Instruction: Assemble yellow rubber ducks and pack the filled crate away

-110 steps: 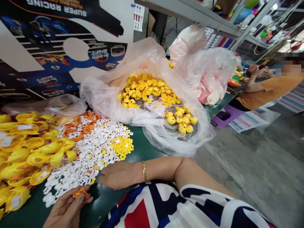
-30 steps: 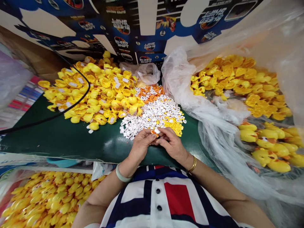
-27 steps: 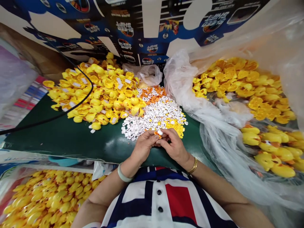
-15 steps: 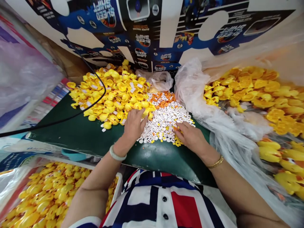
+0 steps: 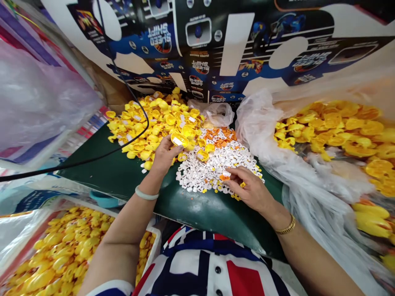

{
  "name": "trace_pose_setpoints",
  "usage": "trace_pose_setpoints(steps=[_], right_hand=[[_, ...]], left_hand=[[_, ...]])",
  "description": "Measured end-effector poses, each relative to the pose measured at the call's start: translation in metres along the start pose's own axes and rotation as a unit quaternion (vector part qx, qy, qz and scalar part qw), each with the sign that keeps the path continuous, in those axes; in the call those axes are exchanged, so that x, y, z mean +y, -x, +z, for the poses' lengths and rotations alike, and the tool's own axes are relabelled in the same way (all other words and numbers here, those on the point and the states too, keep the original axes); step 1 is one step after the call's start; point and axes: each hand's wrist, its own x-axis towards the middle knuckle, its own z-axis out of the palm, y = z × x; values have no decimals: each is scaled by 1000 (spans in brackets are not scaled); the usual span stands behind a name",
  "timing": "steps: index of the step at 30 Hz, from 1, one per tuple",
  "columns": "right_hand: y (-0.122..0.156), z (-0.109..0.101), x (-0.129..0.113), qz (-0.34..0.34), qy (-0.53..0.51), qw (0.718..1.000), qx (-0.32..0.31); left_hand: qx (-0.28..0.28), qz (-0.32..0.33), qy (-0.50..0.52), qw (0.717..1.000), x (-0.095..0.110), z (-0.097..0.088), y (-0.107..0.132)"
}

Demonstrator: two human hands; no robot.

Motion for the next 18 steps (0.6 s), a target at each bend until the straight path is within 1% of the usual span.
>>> trace_pose_setpoints(steps=[1, 3, 5, 8, 11, 13, 15, 17, 18], right_hand=[[-3, 2, -4, 7, -31, 999, 14], [-8, 8, -10, 32, -93, 994, 55], [-12, 12, -14, 53, -130, 986, 91], [-12, 12, -14, 47, -110, 987, 107], [-8, 8, -12, 31, -65, 993, 93], [-5, 7, -11, 25, -51, 996, 69], [-1, 8, -10, 12, -44, 999, 27], [2, 9, -9, -3, -50, 999, -18], [3, 7, -8, -6, -56, 998, -29]], left_hand=[[-3, -38, 93, 995, 5, 2, 5], [-28, -104, 227, 968, 12, 12, 22], [-56, -168, 295, 939, 15, 27, 45], [-86, -236, 342, 905, 13, 49, 82], [-141, -267, 365, 881, 8, 64, 109], [-170, -297, 394, 853, 4, 71, 118], [-162, -336, 403, 836, 0, 78, 123], [-141, -359, 388, 838, -2, 84, 125], [-133, -362, 379, 841, -3, 87, 125]])
